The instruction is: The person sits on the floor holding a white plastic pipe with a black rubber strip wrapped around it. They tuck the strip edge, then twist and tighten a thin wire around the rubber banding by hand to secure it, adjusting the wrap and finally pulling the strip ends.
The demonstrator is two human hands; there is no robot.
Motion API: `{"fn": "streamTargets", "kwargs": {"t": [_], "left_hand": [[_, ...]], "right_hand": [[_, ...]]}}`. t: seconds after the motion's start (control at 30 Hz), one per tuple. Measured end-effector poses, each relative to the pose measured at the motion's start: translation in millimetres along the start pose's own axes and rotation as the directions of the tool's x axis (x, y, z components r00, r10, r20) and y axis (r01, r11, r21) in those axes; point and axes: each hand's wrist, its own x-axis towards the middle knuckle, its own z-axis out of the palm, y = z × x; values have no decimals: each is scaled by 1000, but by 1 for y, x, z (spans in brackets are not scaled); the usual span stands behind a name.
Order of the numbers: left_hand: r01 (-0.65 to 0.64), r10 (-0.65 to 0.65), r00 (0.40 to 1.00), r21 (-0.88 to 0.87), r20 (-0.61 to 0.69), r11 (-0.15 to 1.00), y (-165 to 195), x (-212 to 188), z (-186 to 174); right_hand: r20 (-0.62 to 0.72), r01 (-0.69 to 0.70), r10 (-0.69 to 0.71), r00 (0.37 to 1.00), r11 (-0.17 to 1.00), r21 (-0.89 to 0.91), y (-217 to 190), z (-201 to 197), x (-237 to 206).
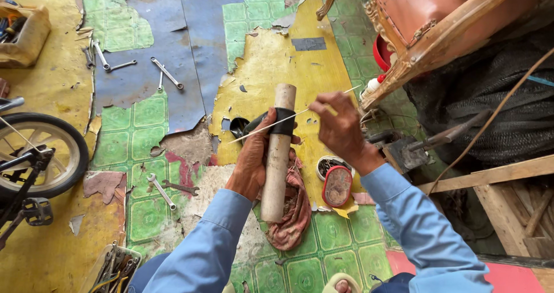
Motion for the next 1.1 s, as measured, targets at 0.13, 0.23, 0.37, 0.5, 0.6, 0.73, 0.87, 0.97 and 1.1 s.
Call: {"fn": "streamTargets", "kwargs": {"t": [0.13,0.23,0.37,0.5,0.6,0.73,0.87,0.97,1.1], "left_hand": [[-13,16,998,-45,59,999,1,-1,1],[15,-13,995,-17,94,1000,2,-3,1],[-19,19,998,-4,66,1000,3,-3,2],[31,-27,995,-30,101,999,2,-4,4],[-29,29,999,-32,-19,999,3,-4,5],[42,-40,996,-32,74,999,5,-6,5],[18,-12,997,-88,72,996,5,-6,4],[40,-33,996,-85,82,996,5,-4,2],[2,11,992,-101,127,995,2,-2,-1]], "right_hand": [[32,39,-40,999,999,26,1,1,-1],[-7,-17,17,1000,1000,9,0,1,-1],[16,35,-35,999,999,5,-3,0,1],[15,22,-22,1000,1000,9,-5,0,3],[2,23,-23,1000,1000,-8,-5,0,3],[32,40,-42,999,998,42,-3,1,1],[-1,-26,26,1000,1000,5,-1,1,-1],[20,4,-4,1000,1000,19,0,2,-3],[22,-23,23,999,1000,14,0,3,-5]]}}
